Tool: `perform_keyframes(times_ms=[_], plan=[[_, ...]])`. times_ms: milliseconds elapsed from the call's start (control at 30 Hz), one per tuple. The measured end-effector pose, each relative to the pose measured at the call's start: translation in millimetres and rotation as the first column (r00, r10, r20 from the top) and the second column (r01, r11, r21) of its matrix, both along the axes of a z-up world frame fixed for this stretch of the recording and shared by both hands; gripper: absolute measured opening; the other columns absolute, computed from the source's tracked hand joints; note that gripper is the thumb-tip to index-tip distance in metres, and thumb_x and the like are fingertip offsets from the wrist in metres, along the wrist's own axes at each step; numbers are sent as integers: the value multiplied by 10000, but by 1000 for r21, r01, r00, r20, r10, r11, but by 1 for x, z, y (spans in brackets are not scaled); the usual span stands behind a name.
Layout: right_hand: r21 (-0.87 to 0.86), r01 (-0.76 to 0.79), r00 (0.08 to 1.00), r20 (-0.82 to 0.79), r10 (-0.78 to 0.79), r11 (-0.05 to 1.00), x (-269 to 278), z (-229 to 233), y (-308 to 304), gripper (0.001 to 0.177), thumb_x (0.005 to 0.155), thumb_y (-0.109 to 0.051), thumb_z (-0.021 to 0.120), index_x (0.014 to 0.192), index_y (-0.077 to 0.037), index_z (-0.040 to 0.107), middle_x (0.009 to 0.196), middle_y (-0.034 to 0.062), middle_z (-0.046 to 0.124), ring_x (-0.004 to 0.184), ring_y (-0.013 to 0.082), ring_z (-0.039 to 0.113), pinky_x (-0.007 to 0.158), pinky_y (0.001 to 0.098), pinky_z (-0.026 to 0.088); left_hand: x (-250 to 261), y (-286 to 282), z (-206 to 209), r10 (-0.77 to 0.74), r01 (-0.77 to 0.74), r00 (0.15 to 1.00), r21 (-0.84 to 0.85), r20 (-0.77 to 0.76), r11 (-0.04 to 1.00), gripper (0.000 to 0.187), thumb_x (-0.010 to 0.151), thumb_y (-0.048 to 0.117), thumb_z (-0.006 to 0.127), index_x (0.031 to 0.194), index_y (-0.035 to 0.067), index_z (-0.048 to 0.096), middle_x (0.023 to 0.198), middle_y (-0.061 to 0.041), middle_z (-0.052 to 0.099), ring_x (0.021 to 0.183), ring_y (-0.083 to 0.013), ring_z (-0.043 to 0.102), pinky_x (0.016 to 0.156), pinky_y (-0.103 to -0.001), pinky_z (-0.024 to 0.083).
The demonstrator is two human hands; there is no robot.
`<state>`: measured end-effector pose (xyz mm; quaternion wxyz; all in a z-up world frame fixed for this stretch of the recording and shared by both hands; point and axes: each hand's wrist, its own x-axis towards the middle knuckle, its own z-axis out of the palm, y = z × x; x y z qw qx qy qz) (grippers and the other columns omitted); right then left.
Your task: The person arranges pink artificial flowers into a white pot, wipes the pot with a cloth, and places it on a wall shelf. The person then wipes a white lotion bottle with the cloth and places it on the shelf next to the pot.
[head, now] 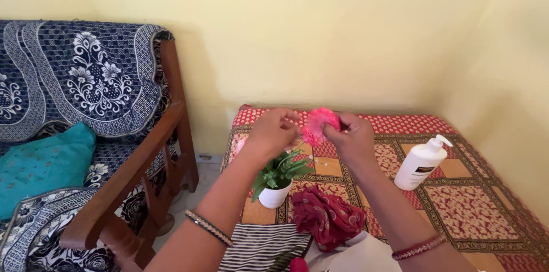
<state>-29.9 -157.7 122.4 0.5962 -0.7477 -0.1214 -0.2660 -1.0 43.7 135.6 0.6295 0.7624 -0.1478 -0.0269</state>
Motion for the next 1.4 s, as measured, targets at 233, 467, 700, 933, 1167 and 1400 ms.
perform_keyframes(times_ms=[233,467,700,933,1167,1400], plan=[[-194,170,983,-31,-180,966,13,-31,-12,131,798,-118,732,756,-9,673,615,-22,544,572,64,456,510,273,374,3,-6,-48,24,-304,917,660,398,687,267,847,93,663,1090,154,752,1106,-149,721,1018,-360,700,867,-481,556],[-96,124,983,-125,-135,988,18,-42,-20,101,807,-120,702,790,-22,687,648,-37,575,591,48,474,522,267,394,6,-11,-50,19,-294,935,740,355,606,155,936,194,632,977,136,769,1034,-170,735,985,-353,723,845,-474,582],[23,-49,990,-132,52,999,23,-54,-13,58,891,-79,717,888,-21,722,758,-36,635,665,32,517,585,236,416,15,-6,-67,32,-248,934,584,355,773,138,884,202,708,978,136,785,946,-154,754,929,-338,724,837,-468,566],[150,-170,950,-239,202,974,25,-63,2,90,921,-67,684,988,-19,722,840,-10,713,728,58,650,697,249,566,25,-3,-90,87,-123,980,199,181,972,210,922,35,579,999,33,775,798,-113,768,687,-191,772,639,-336,610],[123,-139,951,-261,167,983,28,-65,-1,93,915,-65,690,985,-20,732,832,3,719,719,66,655,685,252,567,27,0,-89,82,-84,996,76,34,994,265,931,-33,526,1043,7,762,827,-79,770,715,-144,770,622,-277,623],[51,-67,965,-249,78,996,28,-69,-3,96,915,-66,714,974,6,737,801,20,672,690,71,593,629,260,493,25,-2,-89,72,-74,997,77,22,994,151,897,7,681,1028,20,755,837,-53,768,721,-113,732,657,-268,602]])
